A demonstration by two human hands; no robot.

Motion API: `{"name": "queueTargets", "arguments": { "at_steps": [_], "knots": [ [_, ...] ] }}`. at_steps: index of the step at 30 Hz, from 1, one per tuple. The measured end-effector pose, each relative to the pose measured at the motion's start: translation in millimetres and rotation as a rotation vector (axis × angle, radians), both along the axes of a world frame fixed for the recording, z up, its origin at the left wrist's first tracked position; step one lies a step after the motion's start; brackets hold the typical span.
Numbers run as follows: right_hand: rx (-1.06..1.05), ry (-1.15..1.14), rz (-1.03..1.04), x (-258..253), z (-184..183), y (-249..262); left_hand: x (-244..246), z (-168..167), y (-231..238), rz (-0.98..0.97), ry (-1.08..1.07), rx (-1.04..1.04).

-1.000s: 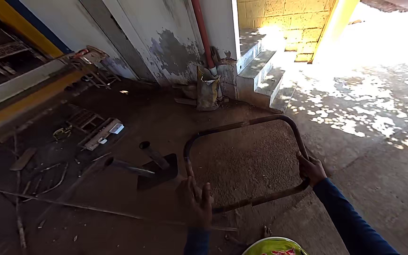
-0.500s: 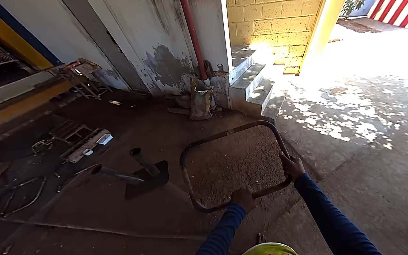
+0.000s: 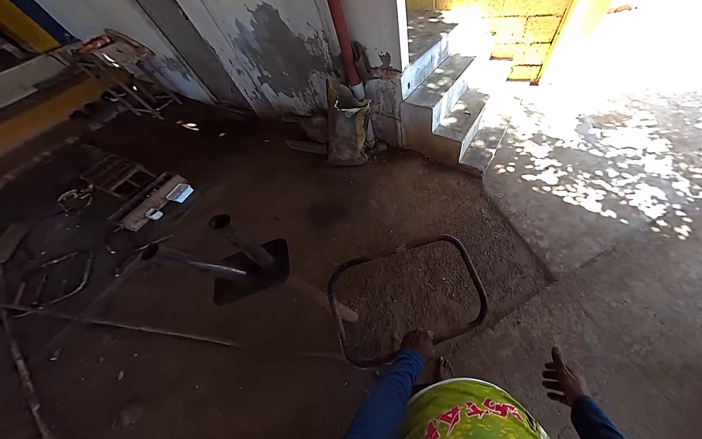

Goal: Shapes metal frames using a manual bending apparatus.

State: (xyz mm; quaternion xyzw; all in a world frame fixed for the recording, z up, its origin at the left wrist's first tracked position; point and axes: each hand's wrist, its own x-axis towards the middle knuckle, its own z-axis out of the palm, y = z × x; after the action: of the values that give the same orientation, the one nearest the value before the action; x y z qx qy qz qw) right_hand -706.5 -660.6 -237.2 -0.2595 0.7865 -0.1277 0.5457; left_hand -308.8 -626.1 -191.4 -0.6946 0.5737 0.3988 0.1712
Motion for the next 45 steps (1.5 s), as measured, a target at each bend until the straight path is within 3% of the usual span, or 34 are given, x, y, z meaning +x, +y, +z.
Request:
{"name": "queueTargets", "arguments": {
  "at_steps": [3, 5, 10, 13, 17, 19, 22, 24, 27, 30, 32, 39, 42, 45],
  "knots": [
    [0.037, 0.003, -0.015, -1, -9, 26, -5, -9, 6, 0.002, 0.012, -0.008],
    [-0.019, -0.008, 0.057, 9, -3, 15, -11, -9, 3, 0.003, 0.029, -0.003],
    [-0.376, -0.038, 0.311, 64, 40, -70, -25, 15, -6, -0.036, 0.037, -0.05],
    [-0.47, -0.102, 0.397, 118, 77, -120, -34, 47, -10, -0.04, 0.046, -0.08],
    [-0.512, -0.146, 0.29, 172, 91, -146, -26, 71, 0, 0.003, 0.114, -0.23],
    [-0.513, -0.2, 0.284, 183, 95, -155, -9, 77, 18, 0.169, 0.08, -0.583],
    [-0.526, -0.3, 0.286, 185, 103, -167, 34, 94, 53, 0.645, -0.055, -1.257],
    [-0.534, -0.393, 0.287, 183, 112, -175, 71, 107, 74, 1.05, -0.086, -1.34],
    [-0.534, -0.485, 0.345, 185, 134, -186, 108, 116, 100, 1.462, 0.268, -1.138],
    [-0.573, -0.54, 0.408, 198, 156, -200, 108, 135, 104, 1.646, 0.76, -1.045],
    [-0.599, -0.529, 0.429, 208, 174, -209, 100, 153, 100, 1.749, 0.905, -1.023],
    [-0.673, -0.53, 0.463, 228, 206, -229, 99, 176, 103, 1.728, 1.131, -1.134],
    [-0.846, -0.338, 0.608, 231, 224, -234, 95, 179, 112, 1.656, 1.248, -1.163],
    [-1.006, -0.194, 0.831, 238, 269, -245, 89, 174, 116, 1.522, 1.321, -1.139]
  ]
}}
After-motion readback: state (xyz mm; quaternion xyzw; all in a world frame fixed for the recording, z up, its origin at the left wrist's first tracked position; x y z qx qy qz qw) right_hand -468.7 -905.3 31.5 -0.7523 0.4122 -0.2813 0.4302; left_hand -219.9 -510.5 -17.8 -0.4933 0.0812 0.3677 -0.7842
